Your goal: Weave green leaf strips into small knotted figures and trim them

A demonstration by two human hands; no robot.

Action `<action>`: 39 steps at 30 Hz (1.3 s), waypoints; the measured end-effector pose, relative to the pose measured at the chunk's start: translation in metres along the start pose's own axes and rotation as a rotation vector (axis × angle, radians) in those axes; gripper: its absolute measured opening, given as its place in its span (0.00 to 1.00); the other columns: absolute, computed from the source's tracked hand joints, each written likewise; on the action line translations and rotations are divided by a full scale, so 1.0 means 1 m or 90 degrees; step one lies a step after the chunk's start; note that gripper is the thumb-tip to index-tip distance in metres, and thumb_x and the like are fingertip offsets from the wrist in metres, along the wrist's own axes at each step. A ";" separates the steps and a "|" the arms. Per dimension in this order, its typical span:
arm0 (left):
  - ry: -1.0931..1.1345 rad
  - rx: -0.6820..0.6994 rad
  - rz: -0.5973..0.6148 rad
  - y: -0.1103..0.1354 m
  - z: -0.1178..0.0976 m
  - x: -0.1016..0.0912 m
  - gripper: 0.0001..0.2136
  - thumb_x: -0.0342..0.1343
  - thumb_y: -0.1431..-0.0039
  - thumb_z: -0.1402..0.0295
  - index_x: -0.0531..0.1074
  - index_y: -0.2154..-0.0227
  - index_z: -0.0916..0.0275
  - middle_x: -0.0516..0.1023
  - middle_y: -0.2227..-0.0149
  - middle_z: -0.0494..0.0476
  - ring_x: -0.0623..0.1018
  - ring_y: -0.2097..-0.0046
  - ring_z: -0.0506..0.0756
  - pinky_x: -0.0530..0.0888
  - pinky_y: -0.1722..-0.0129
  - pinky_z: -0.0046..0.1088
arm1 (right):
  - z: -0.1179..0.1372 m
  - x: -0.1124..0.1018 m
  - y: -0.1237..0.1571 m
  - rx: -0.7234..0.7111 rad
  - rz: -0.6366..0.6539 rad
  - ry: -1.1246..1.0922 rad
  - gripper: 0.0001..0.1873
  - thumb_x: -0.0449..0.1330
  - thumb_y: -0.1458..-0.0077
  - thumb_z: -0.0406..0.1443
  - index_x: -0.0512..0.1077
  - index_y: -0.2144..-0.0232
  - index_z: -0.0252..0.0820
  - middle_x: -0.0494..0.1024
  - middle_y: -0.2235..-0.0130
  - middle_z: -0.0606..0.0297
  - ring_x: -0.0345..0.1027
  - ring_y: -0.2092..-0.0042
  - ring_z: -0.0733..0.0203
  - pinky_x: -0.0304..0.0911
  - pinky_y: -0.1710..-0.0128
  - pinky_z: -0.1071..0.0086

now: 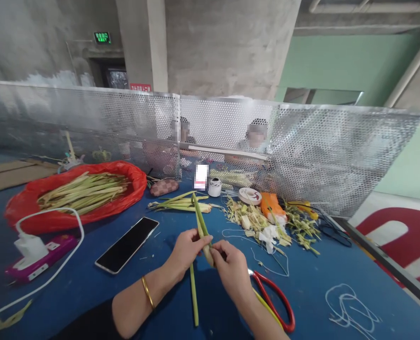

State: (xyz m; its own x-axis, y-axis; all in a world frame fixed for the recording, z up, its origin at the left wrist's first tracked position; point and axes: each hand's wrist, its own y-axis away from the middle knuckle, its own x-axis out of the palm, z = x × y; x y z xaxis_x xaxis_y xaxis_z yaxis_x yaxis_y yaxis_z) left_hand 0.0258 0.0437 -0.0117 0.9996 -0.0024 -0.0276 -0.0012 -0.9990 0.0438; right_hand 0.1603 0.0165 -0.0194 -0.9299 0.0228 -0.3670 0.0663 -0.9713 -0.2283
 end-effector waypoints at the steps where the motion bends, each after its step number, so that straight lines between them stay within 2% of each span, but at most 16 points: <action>1: 0.024 -0.011 0.010 0.000 -0.001 -0.001 0.10 0.62 0.55 0.62 0.72 0.77 0.64 0.73 0.79 0.51 0.72 0.75 0.51 0.68 0.75 0.25 | 0.000 0.000 0.000 0.012 0.004 -0.012 0.13 0.55 0.47 0.42 0.69 0.79 0.41 0.66 0.81 0.71 0.57 0.77 0.64 0.53 0.76 0.72; 6: 0.095 -0.078 0.062 0.004 -0.005 -0.002 0.08 0.57 0.50 0.64 0.74 0.75 0.66 0.75 0.77 0.53 0.74 0.73 0.52 0.70 0.73 0.26 | -0.004 -0.003 -0.004 0.083 -0.012 -0.102 0.15 0.57 0.49 0.45 0.71 0.77 0.40 0.68 0.81 0.70 0.57 0.78 0.65 0.53 0.77 0.72; 9: 0.089 -0.064 0.064 0.006 -0.006 0.000 0.05 0.56 0.54 0.72 0.74 0.72 0.65 0.76 0.74 0.53 0.74 0.72 0.51 0.69 0.74 0.23 | -0.005 -0.003 -0.004 0.069 -0.056 -0.097 0.17 0.58 0.50 0.47 0.71 0.76 0.39 0.67 0.80 0.70 0.57 0.77 0.64 0.54 0.77 0.72; 12: 0.072 -0.069 0.048 0.007 -0.004 0.002 0.09 0.55 0.58 0.77 0.73 0.71 0.65 0.76 0.73 0.52 0.74 0.72 0.51 0.68 0.76 0.22 | -0.005 -0.005 -0.003 0.047 -0.059 -0.080 0.18 0.58 0.49 0.49 0.72 0.75 0.39 0.66 0.80 0.70 0.56 0.77 0.64 0.53 0.77 0.72; 17: 0.131 -0.122 0.090 0.005 0.001 0.003 0.08 0.58 0.55 0.70 0.75 0.70 0.66 0.78 0.72 0.56 0.76 0.71 0.53 0.70 0.73 0.26 | -0.003 -0.011 -0.006 0.103 -0.021 -0.161 0.17 0.60 0.51 0.48 0.72 0.75 0.38 0.65 0.80 0.71 0.55 0.78 0.66 0.53 0.78 0.73; 22: 0.124 -0.127 0.030 0.004 0.002 0.003 0.07 0.61 0.57 0.69 0.75 0.72 0.66 0.78 0.74 0.55 0.75 0.73 0.51 0.68 0.74 0.25 | -0.001 -0.012 -0.009 0.105 -0.008 -0.183 0.18 0.61 0.52 0.49 0.71 0.74 0.38 0.67 0.79 0.70 0.58 0.77 0.66 0.56 0.77 0.73; 26: 0.103 -0.114 0.010 0.005 0.001 0.003 0.06 0.61 0.58 0.70 0.74 0.75 0.66 0.75 0.77 0.52 0.73 0.75 0.50 0.66 0.76 0.24 | -0.005 -0.010 -0.007 0.064 -0.020 -0.093 0.16 0.64 0.55 0.44 0.69 0.67 0.40 0.71 0.74 0.68 0.64 0.74 0.63 0.61 0.74 0.71; 32: 0.092 -0.100 0.002 0.008 -0.001 0.005 0.05 0.60 0.58 0.72 0.74 0.75 0.66 0.75 0.78 0.52 0.72 0.75 0.50 0.65 0.77 0.23 | -0.005 -0.010 -0.001 -0.037 -0.043 0.122 0.06 0.56 0.46 0.39 0.67 0.68 0.43 0.72 0.75 0.68 0.66 0.74 0.61 0.60 0.72 0.71; 35: 0.148 -0.094 0.022 0.009 -0.002 0.005 0.07 0.60 0.58 0.70 0.74 0.73 0.66 0.77 0.74 0.53 0.74 0.73 0.51 0.68 0.75 0.24 | -0.004 -0.011 0.000 -0.047 -0.036 0.135 0.08 0.53 0.44 0.40 0.67 0.71 0.44 0.71 0.77 0.69 0.65 0.75 0.61 0.59 0.74 0.71; 39: 0.192 -0.083 -0.022 0.008 -0.002 0.006 0.06 0.59 0.57 0.68 0.73 0.76 0.65 0.73 0.78 0.50 0.72 0.76 0.49 0.68 0.76 0.24 | -0.006 -0.010 0.000 -0.063 -0.008 0.189 0.12 0.50 0.41 0.41 0.67 0.73 0.44 0.70 0.78 0.70 0.63 0.76 0.62 0.57 0.75 0.72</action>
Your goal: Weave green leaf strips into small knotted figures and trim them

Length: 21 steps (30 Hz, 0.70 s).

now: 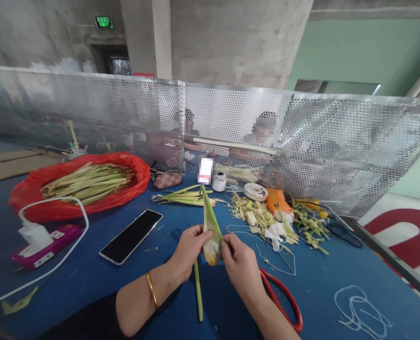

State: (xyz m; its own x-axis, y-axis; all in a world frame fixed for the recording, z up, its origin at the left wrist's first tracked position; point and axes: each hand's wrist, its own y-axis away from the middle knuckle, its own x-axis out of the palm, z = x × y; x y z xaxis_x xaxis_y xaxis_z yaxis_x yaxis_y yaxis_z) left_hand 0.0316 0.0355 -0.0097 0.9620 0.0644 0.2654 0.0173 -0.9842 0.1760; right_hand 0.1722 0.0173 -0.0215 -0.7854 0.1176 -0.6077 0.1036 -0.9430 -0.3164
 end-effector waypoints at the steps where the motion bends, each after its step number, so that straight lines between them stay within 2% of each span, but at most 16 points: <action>1: -0.001 0.003 -0.010 0.000 0.000 0.000 0.05 0.59 0.56 0.68 0.72 0.77 0.64 0.72 0.79 0.50 0.71 0.77 0.49 0.67 0.76 0.23 | -0.001 0.000 0.000 -0.005 0.007 0.015 0.13 0.49 0.40 0.41 0.67 0.73 0.44 0.69 0.78 0.70 0.62 0.76 0.62 0.57 0.75 0.72; 7: -0.029 0.000 -0.018 -0.001 0.000 0.001 0.03 0.55 0.55 0.71 0.72 0.77 0.64 0.73 0.78 0.51 0.72 0.76 0.50 0.69 0.75 0.25 | -0.004 0.002 0.001 0.004 0.014 0.062 0.14 0.46 0.38 0.43 0.66 0.70 0.45 0.70 0.78 0.69 0.64 0.76 0.60 0.57 0.74 0.70; 12: -0.121 0.054 -0.019 0.001 0.006 0.001 0.03 0.55 0.57 0.72 0.70 0.81 0.63 0.69 0.81 0.49 0.68 0.77 0.49 0.63 0.77 0.23 | 0.003 0.001 0.002 0.015 0.011 0.036 0.10 0.50 0.41 0.42 0.67 0.64 0.45 0.77 0.72 0.66 0.71 0.71 0.57 0.62 0.71 0.69; 17: -0.286 0.136 0.044 0.005 0.011 0.002 0.07 0.53 0.55 0.70 0.66 0.85 0.62 0.66 0.81 0.48 0.66 0.75 0.50 0.59 0.76 0.24 | 0.010 -0.005 0.001 0.043 -0.058 0.028 0.08 0.51 0.43 0.39 0.67 0.62 0.44 0.79 0.68 0.63 0.73 0.67 0.56 0.63 0.67 0.68; 21: -0.304 0.137 0.097 0.010 0.013 0.005 0.07 0.53 0.56 0.68 0.65 0.85 0.61 0.63 0.82 0.48 0.64 0.75 0.50 0.58 0.77 0.24 | 0.009 -0.010 -0.002 0.072 -0.109 0.011 0.09 0.51 0.45 0.37 0.68 0.63 0.43 0.78 0.68 0.63 0.71 0.68 0.56 0.61 0.67 0.68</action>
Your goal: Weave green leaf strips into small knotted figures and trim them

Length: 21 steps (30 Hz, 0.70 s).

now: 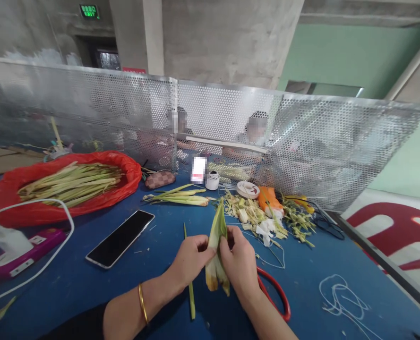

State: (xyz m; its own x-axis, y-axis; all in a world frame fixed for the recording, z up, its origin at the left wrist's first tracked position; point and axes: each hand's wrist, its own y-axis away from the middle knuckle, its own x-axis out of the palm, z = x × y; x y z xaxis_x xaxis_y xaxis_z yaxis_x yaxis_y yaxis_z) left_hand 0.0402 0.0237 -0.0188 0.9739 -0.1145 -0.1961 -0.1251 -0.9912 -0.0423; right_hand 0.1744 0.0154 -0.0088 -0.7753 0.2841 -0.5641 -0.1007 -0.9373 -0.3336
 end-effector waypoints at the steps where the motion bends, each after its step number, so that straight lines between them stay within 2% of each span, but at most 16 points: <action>1: 0.014 -0.009 0.015 0.001 0.000 0.001 0.07 0.53 0.56 0.68 0.65 0.85 0.61 0.63 0.82 0.47 0.64 0.75 0.50 0.58 0.77 0.24 | -0.001 0.000 -0.001 0.008 -0.011 -0.024 0.09 0.51 0.45 0.37 0.69 0.64 0.42 0.78 0.68 0.63 0.70 0.68 0.57 0.61 0.67 0.68; 7: 0.159 -0.138 0.099 0.001 -0.002 0.002 0.07 0.55 0.58 0.65 0.71 0.77 0.65 0.69 0.79 0.49 0.67 0.76 0.50 0.63 0.76 0.24 | -0.014 0.005 -0.009 0.099 -0.056 -0.205 0.15 0.53 0.47 0.41 0.74 0.65 0.38 0.78 0.70 0.62 0.66 0.71 0.58 0.60 0.71 0.69; 10: 0.177 -0.160 0.101 0.000 -0.002 0.001 0.08 0.56 0.58 0.66 0.72 0.75 0.66 0.71 0.78 0.51 0.69 0.75 0.51 0.64 0.76 0.25 | -0.017 0.005 -0.012 0.092 -0.055 -0.213 0.16 0.54 0.47 0.42 0.75 0.65 0.36 0.79 0.69 0.60 0.68 0.70 0.57 0.61 0.70 0.69; 13: 0.167 -0.155 0.100 0.000 -0.003 0.001 0.07 0.55 0.58 0.66 0.71 0.76 0.65 0.70 0.79 0.50 0.68 0.75 0.50 0.64 0.76 0.25 | -0.020 0.000 -0.012 0.023 -0.065 -0.075 0.16 0.53 0.45 0.39 0.74 0.58 0.38 0.80 0.67 0.60 0.71 0.68 0.56 0.62 0.69 0.69; 16: 0.117 -0.115 0.082 0.001 -0.003 0.000 0.06 0.53 0.57 0.66 0.69 0.79 0.64 0.65 0.81 0.48 0.65 0.76 0.49 0.61 0.76 0.24 | -0.022 -0.006 -0.012 -0.125 -0.084 0.197 0.20 0.51 0.44 0.32 0.70 0.50 0.40 0.79 0.62 0.59 0.72 0.68 0.57 0.60 0.70 0.70; 19: 0.046 -0.057 0.054 0.000 -0.002 -0.002 0.09 0.52 0.56 0.64 0.63 0.84 0.62 0.58 0.82 0.45 0.59 0.77 0.48 0.56 0.77 0.25 | -0.024 -0.010 -0.011 -0.284 -0.100 0.429 0.19 0.50 0.43 0.28 0.72 0.51 0.40 0.78 0.64 0.59 0.71 0.69 0.58 0.58 0.70 0.70; 21: 0.008 -0.035 0.045 -0.001 -0.001 -0.003 0.10 0.51 0.54 0.64 0.60 0.85 0.61 0.55 0.82 0.45 0.58 0.76 0.48 0.55 0.77 0.25 | -0.024 -0.012 -0.011 -0.331 -0.129 0.495 0.18 0.51 0.41 0.28 0.72 0.51 0.39 0.77 0.67 0.59 0.70 0.69 0.59 0.57 0.69 0.70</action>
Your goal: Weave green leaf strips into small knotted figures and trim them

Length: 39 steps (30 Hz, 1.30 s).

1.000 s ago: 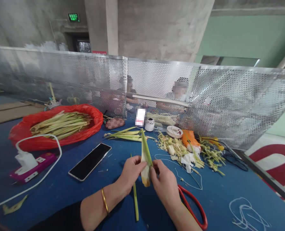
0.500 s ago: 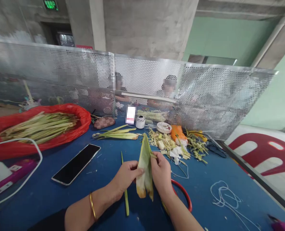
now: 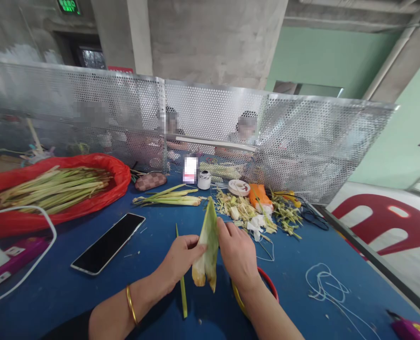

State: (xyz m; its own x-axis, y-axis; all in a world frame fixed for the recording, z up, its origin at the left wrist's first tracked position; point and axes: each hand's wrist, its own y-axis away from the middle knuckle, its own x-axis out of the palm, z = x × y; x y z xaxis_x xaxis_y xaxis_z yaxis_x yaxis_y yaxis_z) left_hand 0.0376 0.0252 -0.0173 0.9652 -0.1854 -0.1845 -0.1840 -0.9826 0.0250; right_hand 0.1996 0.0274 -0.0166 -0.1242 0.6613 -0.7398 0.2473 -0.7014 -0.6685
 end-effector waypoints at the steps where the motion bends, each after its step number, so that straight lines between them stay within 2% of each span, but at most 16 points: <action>1: -0.016 0.006 -0.003 -0.001 0.001 0.000 0.10 0.50 0.54 0.64 0.60 0.85 0.61 0.55 0.82 0.45 0.58 0.76 0.48 0.54 0.77 0.25 | 0.000 0.000 0.000 -0.004 -0.011 0.015 0.19 0.51 0.41 0.28 0.72 0.50 0.39 0.77 0.67 0.59 0.70 0.70 0.60 0.57 0.69 0.71; 5: -0.057 0.022 -0.006 -0.003 0.005 -0.001 0.09 0.49 0.54 0.65 0.61 0.85 0.61 0.56 0.82 0.46 0.60 0.76 0.49 0.55 0.76 0.25 | -0.001 -0.004 -0.003 -0.030 -0.023 -0.046 0.18 0.51 0.40 0.29 0.73 0.50 0.44 0.77 0.65 0.61 0.68 0.70 0.61 0.57 0.69 0.71; 8: -0.083 0.014 -0.001 -0.005 0.007 -0.002 0.09 0.49 0.55 0.65 0.64 0.84 0.62 0.59 0.82 0.47 0.61 0.75 0.50 0.56 0.76 0.25 | -0.001 -0.008 -0.006 0.008 -0.018 -0.263 0.13 0.52 0.38 0.34 0.77 0.59 0.44 0.76 0.66 0.61 0.69 0.66 0.60 0.60 0.65 0.69; 9: -0.093 0.011 -0.002 -0.005 0.007 -0.002 0.09 0.49 0.55 0.65 0.64 0.84 0.62 0.59 0.82 0.47 0.61 0.75 0.50 0.56 0.76 0.25 | -0.001 -0.008 -0.007 0.072 -0.027 -0.367 0.12 0.53 0.39 0.36 0.77 0.62 0.43 0.76 0.68 0.62 0.69 0.66 0.60 0.61 0.65 0.69; 11: -0.115 0.008 -0.002 -0.005 0.006 -0.003 0.09 0.49 0.54 0.64 0.65 0.84 0.62 0.59 0.82 0.47 0.62 0.75 0.50 0.56 0.76 0.25 | -0.005 -0.009 -0.011 0.268 -0.068 -0.599 0.10 0.57 0.42 0.39 0.77 0.66 0.41 0.76 0.72 0.64 0.69 0.70 0.61 0.64 0.67 0.69; 14: -0.165 0.010 0.012 -0.005 0.004 -0.004 0.10 0.48 0.54 0.65 0.63 0.85 0.62 0.57 0.82 0.47 0.61 0.75 0.50 0.56 0.76 0.25 | -0.018 -0.008 -0.018 0.566 -0.163 -0.895 0.13 0.67 0.54 0.43 0.76 0.70 0.39 0.76 0.76 0.67 0.69 0.74 0.64 0.66 0.72 0.71; 16: -0.203 0.010 0.035 -0.004 0.002 -0.005 0.09 0.48 0.55 0.66 0.62 0.86 0.61 0.57 0.82 0.47 0.61 0.75 0.50 0.55 0.76 0.25 | -0.031 -0.007 -0.021 0.670 -0.205 -0.991 0.18 0.71 0.64 0.43 0.76 0.72 0.38 0.77 0.76 0.65 0.72 0.74 0.63 0.67 0.74 0.72; 18: -0.229 0.005 0.062 -0.004 0.001 -0.005 0.08 0.48 0.55 0.67 0.63 0.85 0.62 0.57 0.82 0.47 0.62 0.75 0.50 0.55 0.76 0.25 | -0.045 -0.004 -0.023 0.711 -0.236 -0.998 0.20 0.72 0.69 0.43 0.76 0.73 0.37 0.78 0.75 0.65 0.73 0.73 0.62 0.67 0.75 0.73; 21: -0.252 -0.003 0.084 -0.003 0.000 -0.005 0.08 0.47 0.55 0.67 0.65 0.84 0.62 0.58 0.81 0.47 0.63 0.74 0.50 0.55 0.76 0.25 | -0.065 0.000 -0.023 0.726 -0.284 -0.934 0.21 0.70 0.68 0.45 0.74 0.72 0.39 0.79 0.72 0.64 0.75 0.70 0.61 0.68 0.74 0.72; 26: -0.246 -0.011 0.085 -0.003 -0.002 -0.006 0.08 0.47 0.55 0.66 0.65 0.84 0.62 0.59 0.81 0.48 0.63 0.75 0.50 0.56 0.76 0.25 | -0.094 0.007 -0.017 0.737 -0.319 -0.751 0.24 0.60 0.58 0.52 0.70 0.65 0.41 0.80 0.61 0.57 0.76 0.60 0.55 0.69 0.66 0.67; 28: -0.221 -0.017 0.073 -0.003 -0.002 -0.005 0.08 0.48 0.56 0.66 0.65 0.85 0.62 0.60 0.82 0.48 0.64 0.75 0.50 0.57 0.76 0.25 | -0.099 0.007 -0.015 0.730 -0.281 -0.666 0.24 0.58 0.55 0.51 0.70 0.62 0.39 0.79 0.58 0.53 0.75 0.57 0.51 0.68 0.63 0.64; 31: -0.138 -0.029 0.031 -0.003 -0.001 -0.006 0.09 0.49 0.56 0.65 0.66 0.84 0.62 0.62 0.82 0.48 0.65 0.76 0.50 0.59 0.76 0.25 | -0.090 0.001 -0.013 0.688 -0.196 -0.550 0.27 0.66 0.60 0.45 0.72 0.57 0.37 0.77 0.54 0.47 0.71 0.52 0.42 0.64 0.59 0.59; 34: -0.022 -0.033 -0.027 -0.004 -0.001 -0.008 0.10 0.50 0.55 0.63 0.69 0.82 0.63 0.66 0.81 0.48 0.67 0.76 0.51 0.62 0.75 0.25 | -0.053 -0.006 -0.014 0.521 -0.031 -0.484 0.31 0.67 0.59 0.44 0.71 0.52 0.38 0.77 0.55 0.48 0.70 0.52 0.42 0.62 0.57 0.57; 35: 0.018 -0.028 -0.050 -0.005 -0.001 -0.009 0.10 0.51 0.54 0.62 0.70 0.80 0.64 0.67 0.81 0.49 0.67 0.75 0.51 0.63 0.75 0.25 | -0.036 -0.008 -0.014 0.458 0.057 -0.531 0.28 0.64 0.55 0.46 0.70 0.53 0.39 0.79 0.59 0.52 0.72 0.56 0.46 0.63 0.59 0.58; 37: 0.079 -0.012 -0.100 -0.006 -0.002 -0.011 0.10 0.52 0.54 0.61 0.71 0.78 0.64 0.68 0.80 0.48 0.68 0.75 0.51 0.63 0.74 0.25 | -0.002 -0.009 -0.011 0.374 0.264 -0.732 0.23 0.59 0.49 0.48 0.70 0.55 0.39 0.80 0.66 0.59 0.74 0.62 0.53 0.65 0.63 0.63; 39: 0.097 0.000 -0.147 -0.007 -0.001 -0.012 0.10 0.53 0.53 0.62 0.71 0.78 0.64 0.68 0.80 0.48 0.67 0.75 0.50 0.63 0.75 0.24 | 0.027 -0.007 -0.005 0.355 0.345 -0.827 0.18 0.61 0.52 0.43 0.69 0.60 0.40 0.79 0.69 0.63 0.73 0.67 0.57 0.65 0.68 0.67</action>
State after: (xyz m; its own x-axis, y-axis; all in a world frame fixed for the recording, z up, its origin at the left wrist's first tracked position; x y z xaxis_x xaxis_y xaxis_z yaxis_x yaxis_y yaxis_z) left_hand 0.0277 0.0342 -0.0142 0.9984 0.0440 -0.0351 0.0440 -0.9990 -0.0004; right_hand 0.1738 0.0190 -0.0102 -0.9508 -0.1809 -0.2513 0.1928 -0.9809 -0.0234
